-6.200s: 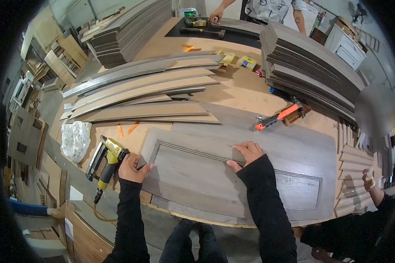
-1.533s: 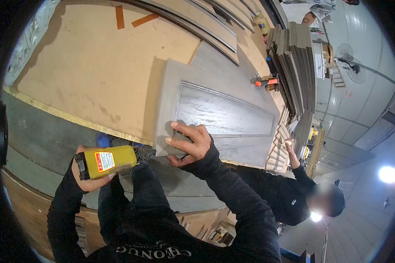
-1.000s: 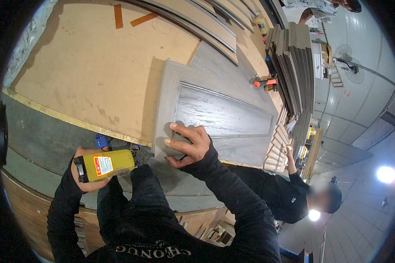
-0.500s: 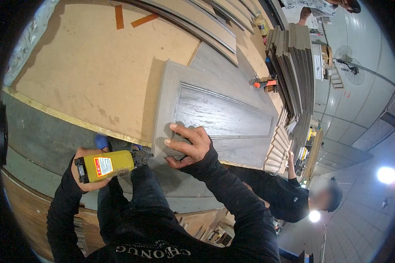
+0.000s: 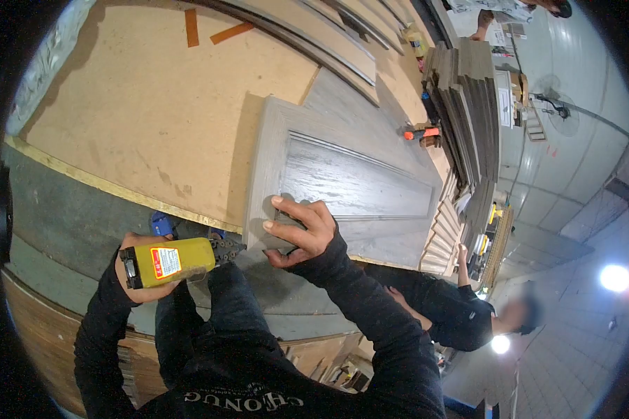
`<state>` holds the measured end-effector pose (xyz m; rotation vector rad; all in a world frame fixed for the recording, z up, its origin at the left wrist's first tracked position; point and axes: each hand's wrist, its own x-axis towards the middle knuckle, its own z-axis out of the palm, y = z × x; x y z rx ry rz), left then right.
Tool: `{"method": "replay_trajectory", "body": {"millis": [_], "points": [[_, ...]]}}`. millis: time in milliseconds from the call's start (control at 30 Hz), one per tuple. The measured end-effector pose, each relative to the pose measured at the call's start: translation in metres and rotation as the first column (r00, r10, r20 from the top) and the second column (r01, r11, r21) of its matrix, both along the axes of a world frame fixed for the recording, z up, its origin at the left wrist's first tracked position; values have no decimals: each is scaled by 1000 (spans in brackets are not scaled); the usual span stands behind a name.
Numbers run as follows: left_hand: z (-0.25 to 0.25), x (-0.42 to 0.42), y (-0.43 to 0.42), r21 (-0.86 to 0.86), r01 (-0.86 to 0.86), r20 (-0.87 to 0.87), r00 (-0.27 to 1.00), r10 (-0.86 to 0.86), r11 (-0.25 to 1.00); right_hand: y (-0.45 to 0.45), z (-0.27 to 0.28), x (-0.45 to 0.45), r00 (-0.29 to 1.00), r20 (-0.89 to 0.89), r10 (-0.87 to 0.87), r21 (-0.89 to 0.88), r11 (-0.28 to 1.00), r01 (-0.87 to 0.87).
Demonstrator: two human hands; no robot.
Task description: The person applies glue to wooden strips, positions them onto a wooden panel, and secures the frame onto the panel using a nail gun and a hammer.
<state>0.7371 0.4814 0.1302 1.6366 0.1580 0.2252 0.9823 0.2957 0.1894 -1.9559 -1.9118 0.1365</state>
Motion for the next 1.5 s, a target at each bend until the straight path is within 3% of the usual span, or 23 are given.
{"method": "replay_trajectory", "body": {"millis": [100, 133, 167, 233, 300, 333, 367, 433, 500, 533, 633, 667, 767, 900, 967, 1067, 1167, 1200, 1267, 1333, 1367, 1433, 1500], "points": [[22, 0, -3, -128, -122, -21, 993, 120, 984, 0, 9, -1, 1000, -8, 4, -74, 997, -5], [28, -1, -11, -269, -220, -24, 975, 221, 938, 2, 11, -2, 1000, -18, 21, -59, 998, -22], [12, -10, -3, 58, 122, 2, 992, -123, 991, 3, 12, -3, 999, -35, 13, -56, 998, -15], [9, -30, -25, -22, -202, -94, 975, 199, 979, 8, 23, -3, 998, -59, 23, -48, 999, -26], [18, -51, -18, 193, -305, 103, 951, 290, 933, 18, 30, 11, 997, -79, -14, 2, 1000, 14], [46, -54, -3, 225, -114, 53, 993, 104, 968, 26, 32, 25, 997, -44, -67, 80, 994, 71], [63, -66, -3, 110, -261, 21, 965, 261, 959, 35, 30, 38, 992, -23, -124, 152, 980, 126], [97, -74, 2, 246, -369, -42, 920, 390, 896, 65, 16, 71, 894, 71, -443, 426, 824, 375], [89, -95, 0, 478, -429, 20, 878, 479, 767, 73, -8, 98, 900, -84, -428, 258, 863, 435], [78, -103, -2, 412, -456, -10, 864, 504, 789, 76, -12, 101, 892, -158, -423, 168, 879, 446], [44, -120, -10, 552, -459, -59, 812, 581, 696, 66, -12, 75, 910, -58, -411, 237, 880, 413], [47, -120, -7, 540, -343, -81, 887, 454, 768, 59, -11, 65, 923, -43, -383, 238, 893, 382], [7, -116, -25, 443, -455, -108, 828, 550, 772, 32, -5, 33, 945, -16, -327, 208, 923, 323], [15, -73, -27, 220, -396, -69, 905, 419, 892, 3, 2, 1, 941, -82, -328, 56, 941, 333], [-5, -61, -40, 260, -502, 35, 859, 511, 825, 3, 10, -11, 939, -88, -331, -19, 943, 331], [-6, -44, -41, 190, -456, 30, 888, 459, 869, 7, 17, -33, 942, -67, -329, -204, 929, 309], [-16, -51, -44, 503, -363, -4, 906, 422, 784, 12, 25, -52, 909, -52, -414, -152, 903, 403], [7, -47, -37, 240, -406, -41, 904, 427, 882, 1, 29, -53, 885, -3, -466, -126, 878, 462], [51, -47, -28, 162, -493, -119, 850, 513, 855, -43, 20, -45, 765, -73, -640, 24, 765, 643], [85, -55, -11, 364, -369, -137, 887, 441, 855, -94, 10, -40, 598, -172, -783, 106, 589, 802], [105, -49, -8, 341, -518, 26, 839, 543, 784, -115, 6, -41, 501, -228, -835, 115, 488, 865], [142, -41, 5, 543, -513, 61, 813, 579, 664, -148, -3, -45, 360, -132, -924, 86, 351, 932], [152, -22, 27, 706, -518, 312, 839, 445, 483, -165, -7, -40, 240, -79, -968, 51, 236, 970]]}}
